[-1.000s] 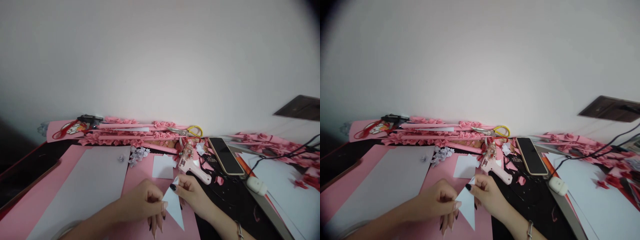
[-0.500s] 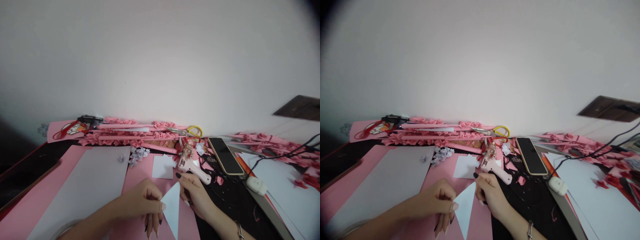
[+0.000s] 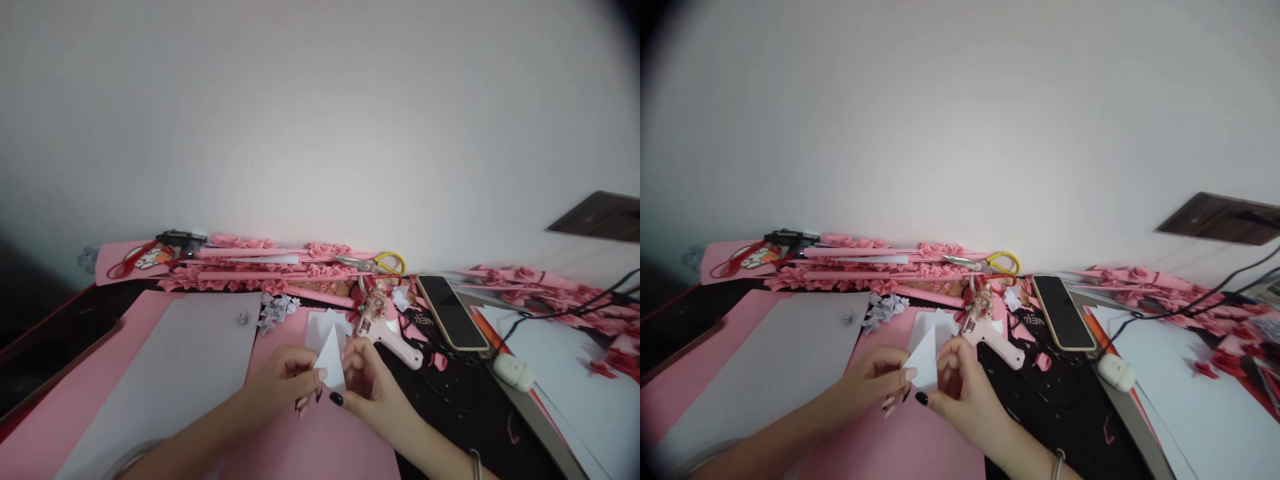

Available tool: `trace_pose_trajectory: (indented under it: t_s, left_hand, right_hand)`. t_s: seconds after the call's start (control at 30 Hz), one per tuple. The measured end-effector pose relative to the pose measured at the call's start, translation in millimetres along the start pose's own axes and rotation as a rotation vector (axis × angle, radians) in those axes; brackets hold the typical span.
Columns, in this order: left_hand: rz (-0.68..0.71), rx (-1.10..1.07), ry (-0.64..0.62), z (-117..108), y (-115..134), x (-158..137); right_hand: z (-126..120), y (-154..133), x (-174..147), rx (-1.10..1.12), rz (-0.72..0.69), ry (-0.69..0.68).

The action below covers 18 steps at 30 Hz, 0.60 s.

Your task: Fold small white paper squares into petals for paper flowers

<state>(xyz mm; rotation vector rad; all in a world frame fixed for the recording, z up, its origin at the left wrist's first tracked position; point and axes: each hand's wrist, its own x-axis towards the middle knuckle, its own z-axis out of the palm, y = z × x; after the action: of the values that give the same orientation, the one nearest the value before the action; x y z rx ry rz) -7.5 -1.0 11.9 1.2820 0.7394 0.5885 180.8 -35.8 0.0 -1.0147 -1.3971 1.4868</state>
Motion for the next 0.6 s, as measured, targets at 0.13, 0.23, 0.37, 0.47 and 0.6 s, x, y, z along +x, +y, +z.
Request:
trace_pose_trajectory:
  t_s: [0.13,0.23,0.37,0.47,0.6]
  left_hand:
    - [-0.006,0.083,0.007,1.2,0.6,0.2]
    - [0.006,0.218,0.041,3.5,-1.3,0.7]
    - [0.024,0.298,0.069,5.8,-3.3,0.9]
    - [0.040,0.264,0.062,6.2,-2.3,1.0]
    - [0.045,0.190,0.077,5.2,-1.4,1.9]
  right_hand:
    - [0.5,6.0,-1.7,-0.093,0.016,0.056]
    - [0.7,5.7,-1.7,-0.142,0.015,0.052]
    - [1.1,1.2,-0.9,-0.191,0.011,0.039]
    - [1.6,-2.4,-0.2,-0.198,0.019,0.011]
    - [2.0,-7.2,0.5,-0.136,-0.006,-0.029]
